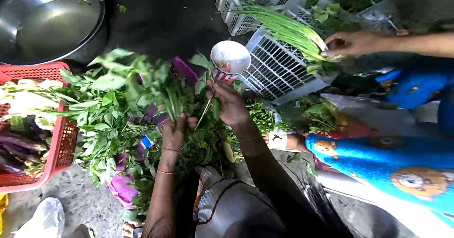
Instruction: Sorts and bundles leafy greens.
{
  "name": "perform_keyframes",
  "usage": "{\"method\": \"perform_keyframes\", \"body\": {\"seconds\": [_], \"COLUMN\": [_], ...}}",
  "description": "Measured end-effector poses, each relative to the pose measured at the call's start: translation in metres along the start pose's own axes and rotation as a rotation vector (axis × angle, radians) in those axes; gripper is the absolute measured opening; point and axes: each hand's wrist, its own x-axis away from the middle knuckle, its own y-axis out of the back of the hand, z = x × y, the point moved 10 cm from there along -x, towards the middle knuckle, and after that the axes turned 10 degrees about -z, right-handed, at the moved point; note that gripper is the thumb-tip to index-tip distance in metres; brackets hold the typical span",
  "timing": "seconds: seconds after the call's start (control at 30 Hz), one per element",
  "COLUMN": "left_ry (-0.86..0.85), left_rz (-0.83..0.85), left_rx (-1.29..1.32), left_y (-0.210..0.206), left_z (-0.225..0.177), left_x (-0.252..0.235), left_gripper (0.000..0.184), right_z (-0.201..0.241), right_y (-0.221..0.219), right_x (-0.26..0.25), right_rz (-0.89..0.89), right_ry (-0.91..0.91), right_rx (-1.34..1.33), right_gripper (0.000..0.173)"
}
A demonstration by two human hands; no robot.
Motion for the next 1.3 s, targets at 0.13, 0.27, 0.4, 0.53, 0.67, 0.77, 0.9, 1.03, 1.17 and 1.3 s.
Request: {"method": "perform_keyframes", "body": {"seconds": [0.13,0.27,0.4,0.53,0.67,0.77,0.9,1.03,1.17,1.3], "left_ry": [0.039,-0.051,-0.195,-0.295,-0.336,-0.306,-0.277,-0.236,-0.237,-0.268], "left_rz": [0.176,0.305,0.246,0.177,0.152,0.149,0.281,0.316,0.28,0.252], "left_rx": [0.033,0.09,0.1,0.038,0.183,0.331,0.471,0.546,0.538,0.54], "left_y": [-0.025,-0.051,-0.055,-0.039,-0.037,-0.028,-0.027,-0.024,-0.016,-0.009], "left_z": [-0.016,-0.057,-0.108,-0.144,-0.164,-0.173,-0.183,-0.183,-0.176,-0.179], "left_x": [0.008,0.009,0.007,0.003,0.013,0.019,0.019,0.021,0.012,0.013], "left_gripper": [0.03,0.027,0.024,0.027,0.022,0.02,0.023,0.027,0.027,0.025], "right_z": [0.017,0.065,0.131,0.162,0.167,0.161,0.171,0.16,0.145,0.13], "right_y": [-0.011,-0.016,-0.026,-0.044,-0.053,-0.079,-0.07,-0.074,-0.083,-0.081], "right_x": [-0.002,0.0,0.026,0.054,0.086,0.104,0.126,0.117,0.117,0.111], "right_rz": [-0.005,-0.1,-0.233,-0.278,-0.296,-0.262,-0.371,-0.21,-0.284,-0.148], "right_ry": [0.052,0.213,0.462,0.614,0.699,0.867,1.038,0.762,0.813,0.743], "right_rx": [0.038,0.026,0.394,0.499,0.537,0.772,0.821,0.638,0.814,0.614], "right_gripper": [0.032,0.03,0.046,0.05,0.02,0.029,0.024,0.034,0.029,0.024]}}
